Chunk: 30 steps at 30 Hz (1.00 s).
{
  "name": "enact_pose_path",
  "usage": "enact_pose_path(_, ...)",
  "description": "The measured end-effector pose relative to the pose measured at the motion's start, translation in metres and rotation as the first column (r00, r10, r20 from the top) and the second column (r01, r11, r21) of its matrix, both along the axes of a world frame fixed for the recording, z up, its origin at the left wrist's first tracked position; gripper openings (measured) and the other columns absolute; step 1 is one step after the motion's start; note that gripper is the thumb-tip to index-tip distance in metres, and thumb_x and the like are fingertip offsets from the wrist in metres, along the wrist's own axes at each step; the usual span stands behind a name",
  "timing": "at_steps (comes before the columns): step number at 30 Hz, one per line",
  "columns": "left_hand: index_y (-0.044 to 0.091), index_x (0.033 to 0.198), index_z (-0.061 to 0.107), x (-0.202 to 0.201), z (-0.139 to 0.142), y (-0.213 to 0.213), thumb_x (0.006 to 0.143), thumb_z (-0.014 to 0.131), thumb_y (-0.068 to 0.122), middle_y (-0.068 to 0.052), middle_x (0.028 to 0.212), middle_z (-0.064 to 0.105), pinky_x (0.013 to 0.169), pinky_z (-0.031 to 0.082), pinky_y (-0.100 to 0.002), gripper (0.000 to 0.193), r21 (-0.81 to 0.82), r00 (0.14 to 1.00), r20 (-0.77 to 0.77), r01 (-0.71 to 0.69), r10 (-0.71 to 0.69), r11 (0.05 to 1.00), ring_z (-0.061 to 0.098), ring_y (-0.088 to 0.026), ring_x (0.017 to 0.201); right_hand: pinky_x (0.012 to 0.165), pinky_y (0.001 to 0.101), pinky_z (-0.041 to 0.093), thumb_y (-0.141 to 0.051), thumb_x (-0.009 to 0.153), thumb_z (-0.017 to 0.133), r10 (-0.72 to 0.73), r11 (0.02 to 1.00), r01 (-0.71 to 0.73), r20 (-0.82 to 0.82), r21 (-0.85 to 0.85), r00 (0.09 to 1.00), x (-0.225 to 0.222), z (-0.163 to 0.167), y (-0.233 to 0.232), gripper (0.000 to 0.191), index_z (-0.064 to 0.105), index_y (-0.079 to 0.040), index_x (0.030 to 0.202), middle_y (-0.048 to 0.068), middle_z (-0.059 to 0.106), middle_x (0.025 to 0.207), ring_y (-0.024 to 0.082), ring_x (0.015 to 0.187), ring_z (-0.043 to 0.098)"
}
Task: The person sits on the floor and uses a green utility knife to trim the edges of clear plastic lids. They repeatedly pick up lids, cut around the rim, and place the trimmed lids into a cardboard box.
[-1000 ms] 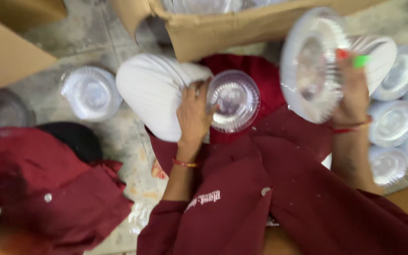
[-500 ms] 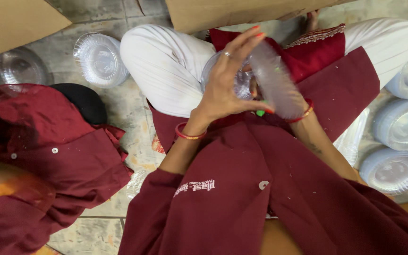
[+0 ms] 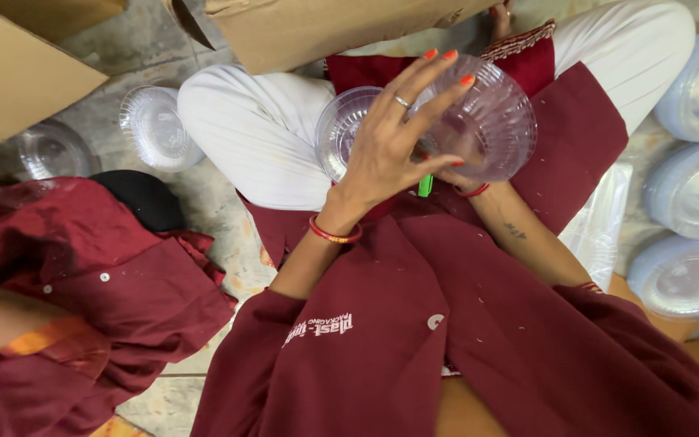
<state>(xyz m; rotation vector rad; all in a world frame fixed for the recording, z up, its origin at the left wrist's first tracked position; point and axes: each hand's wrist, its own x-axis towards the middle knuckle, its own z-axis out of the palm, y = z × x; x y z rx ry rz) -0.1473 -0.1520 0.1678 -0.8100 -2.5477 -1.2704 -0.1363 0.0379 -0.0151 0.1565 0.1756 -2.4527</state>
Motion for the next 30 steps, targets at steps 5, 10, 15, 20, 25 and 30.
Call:
enact_pose_path(5, 0.015, 0.136, 0.059, -0.002, -0.005, 0.006, 0.085, 0.091, 0.044, -0.002, 0.151, 0.051, 0.123, 0.042, -0.042, 0.067, 0.001, 0.997, -0.064, -0.047, 0.047, 0.999, 0.042, -0.029, 0.151, 0.101, 0.0352, 0.049, -0.027, 0.108, 0.051, 0.001, 1.000, 0.000, 0.015, -0.026, 1.000, 0.004, -0.012, 0.004, 0.055, 0.036, -0.009, 0.158, 0.008, 0.049, 0.149, 0.021, 0.125, 0.053)
enact_pose_path(10, 0.010, 0.126, 0.060, -0.001, -0.003, 0.004, 0.088, 0.090, 0.039, -0.002, 0.145, 0.060, 0.125, 0.041, -0.046, 0.056, -0.010, 0.994, -0.106, -0.033, 0.031, 0.999, 0.041, -0.027, 0.149, 0.102, 0.0345, 0.049, -0.027, 0.109, 0.049, 0.006, 0.999, -0.005, 0.023, -0.042, 1.000, 0.007, -0.023, 0.007, 0.052, 0.037, -0.010, 0.157, 0.007, 0.050, 0.149, 0.020, 0.126, 0.053)
enact_pose_path(15, 0.011, 0.126, 0.060, 0.001, -0.001, 0.004, 0.088, 0.090, 0.038, -0.002, 0.143, 0.060, 0.124, 0.041, -0.047, 0.055, -0.013, 0.995, -0.098, -0.023, 0.021, 1.000, 0.042, -0.028, 0.147, 0.102, 0.0338, 0.049, -0.027, 0.111, 0.047, 0.019, 0.999, -0.018, 0.022, -0.049, 1.000, 0.011, -0.030, 0.008, 0.050, 0.038, -0.011, 0.157, 0.006, 0.050, 0.149, 0.019, 0.126, 0.053)
enact_pose_path(20, 0.011, 0.125, 0.062, 0.000, -0.002, 0.007, 0.085, 0.090, 0.038, -0.004, 0.131, 0.058, 0.124, 0.043, -0.051, 0.056, 0.033, 0.987, -0.152, -0.046, 0.051, 0.998, 0.051, -0.028, 0.134, 0.102, 0.0331, 0.049, -0.027, 0.112, 0.045, 0.031, 0.998, -0.031, 0.006, -0.054, 0.999, 0.014, -0.036, 0.011, 0.048, 0.038, -0.012, 0.157, 0.006, 0.050, 0.149, 0.018, 0.127, 0.053)
enact_pose_path(25, 0.009, 0.128, 0.062, 0.002, 0.001, 0.013, 0.082, 0.087, 0.044, -0.006, 0.120, 0.057, 0.121, 0.042, -0.054, 0.063, 0.059, 0.976, -0.185, -0.104, 0.113, 0.993, 0.056, -0.027, 0.118, 0.103, 0.0324, 0.049, -0.027, 0.113, 0.042, 0.034, 0.998, -0.033, 0.010, -0.062, 0.999, 0.015, -0.040, 0.013, 0.046, 0.039, -0.013, 0.157, 0.005, 0.051, 0.150, 0.017, 0.128, 0.054)
enact_pose_path(30, 0.018, 0.131, 0.067, 0.006, 0.008, 0.012, 0.080, 0.086, 0.041, -0.002, 0.116, 0.055, 0.124, 0.041, -0.054, 0.060, -0.015, 0.980, -0.156, -0.126, 0.122, 0.992, 0.057, -0.024, 0.114, 0.103, 0.0316, 0.050, -0.027, 0.115, 0.040, 0.040, 0.996, -0.039, 0.017, -0.082, 0.999, 0.016, -0.043, 0.013, 0.044, 0.040, -0.013, 0.156, 0.004, 0.051, 0.150, 0.016, 0.129, 0.054)
